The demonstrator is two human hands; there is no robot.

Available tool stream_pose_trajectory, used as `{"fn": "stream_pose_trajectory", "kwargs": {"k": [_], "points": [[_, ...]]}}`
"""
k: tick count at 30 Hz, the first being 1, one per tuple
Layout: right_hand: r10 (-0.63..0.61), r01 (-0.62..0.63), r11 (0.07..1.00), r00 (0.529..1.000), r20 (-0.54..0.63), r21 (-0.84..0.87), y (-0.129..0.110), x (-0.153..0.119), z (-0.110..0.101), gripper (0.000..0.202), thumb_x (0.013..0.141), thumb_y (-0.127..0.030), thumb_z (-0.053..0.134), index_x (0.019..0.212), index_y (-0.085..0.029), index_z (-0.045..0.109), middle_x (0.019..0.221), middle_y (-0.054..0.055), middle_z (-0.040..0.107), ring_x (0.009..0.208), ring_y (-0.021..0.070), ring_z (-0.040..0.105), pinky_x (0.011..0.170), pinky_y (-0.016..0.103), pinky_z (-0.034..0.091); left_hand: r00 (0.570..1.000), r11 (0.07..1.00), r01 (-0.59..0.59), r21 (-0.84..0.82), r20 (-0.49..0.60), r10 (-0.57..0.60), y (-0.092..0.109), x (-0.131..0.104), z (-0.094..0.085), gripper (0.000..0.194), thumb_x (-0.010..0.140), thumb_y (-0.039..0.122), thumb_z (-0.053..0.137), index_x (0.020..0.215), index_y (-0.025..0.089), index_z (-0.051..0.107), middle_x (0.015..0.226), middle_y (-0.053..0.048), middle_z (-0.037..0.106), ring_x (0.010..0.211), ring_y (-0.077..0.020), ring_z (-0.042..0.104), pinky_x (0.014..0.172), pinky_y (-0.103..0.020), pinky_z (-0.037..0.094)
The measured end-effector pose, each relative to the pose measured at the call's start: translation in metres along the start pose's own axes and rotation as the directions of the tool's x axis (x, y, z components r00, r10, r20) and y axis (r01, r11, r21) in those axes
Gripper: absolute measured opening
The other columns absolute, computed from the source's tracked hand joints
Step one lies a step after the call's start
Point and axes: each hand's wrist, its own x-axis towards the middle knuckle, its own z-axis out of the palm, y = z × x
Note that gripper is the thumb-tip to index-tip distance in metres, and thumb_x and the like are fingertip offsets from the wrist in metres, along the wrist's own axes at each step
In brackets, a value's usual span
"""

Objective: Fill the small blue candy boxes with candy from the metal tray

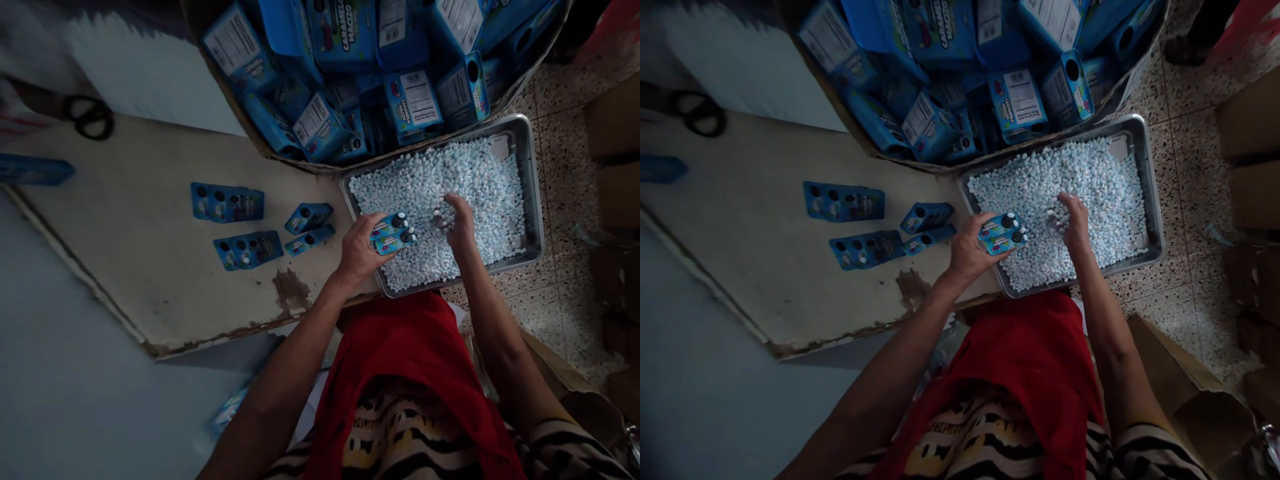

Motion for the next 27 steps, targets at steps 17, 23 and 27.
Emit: {"fn": "stream_pose_trajectory", "kwargs": {"k": [17,23,27], "points": [[-0.081,0.062,0.942,0.996,0.044,0.328,-0.025,-0.059,0.053,0.036,0.091,-0.055,0.066,0.076,-0.024,0.06,0.082,0.001,0.059,0.071,0.0134,0.055,0.065,0.03,0.05,0.992,0.972,0.012,0.234,0.119,-0.04,0.039,0.023,-0.01,0.069,0.071,0.021,0.089,0.135,0.024,0.065,0.124,-0.011,0.073,0.119,-0.0374,0.07,0.1,-0.048,0.06],[0.262,-0.165,0.881,0.951,-0.167,0.443,-0.009,-0.038,-0.007,0.021,0.069,-0.035,0.07,0.084,-0.02,0.067,0.077,0.0,0.067,0.064,0.0091,0.059,0.053,0.019,0.045,0.999,0.998,-0.022,-0.055,-0.025,0.021,0.016,0.015,0.014,0.075,0.077,0.039,0.093,0.141,0.028,0.056,0.131,-0.008,0.072,0.12,-0.0298,0.072,0.103,-0.045,0.063],[0.155,-0.111,0.94,0.981,-0.115,0.324,-0.013,-0.043,-0.025,0.027,0.069,-0.039,0.074,0.086,-0.017,0.073,0.079,0.002,0.071,0.065,0.0096,0.062,0.053,0.019,0.046,0.996,0.984,-0.044,-0.173,-0.084,0.029,0.012,0.016,0.031,0.071,0.082,0.049,0.09,0.141,0.03,0.055,0.133,-0.008,0.071,0.124,-0.0275,0.072,0.105,-0.043,0.062]]}}
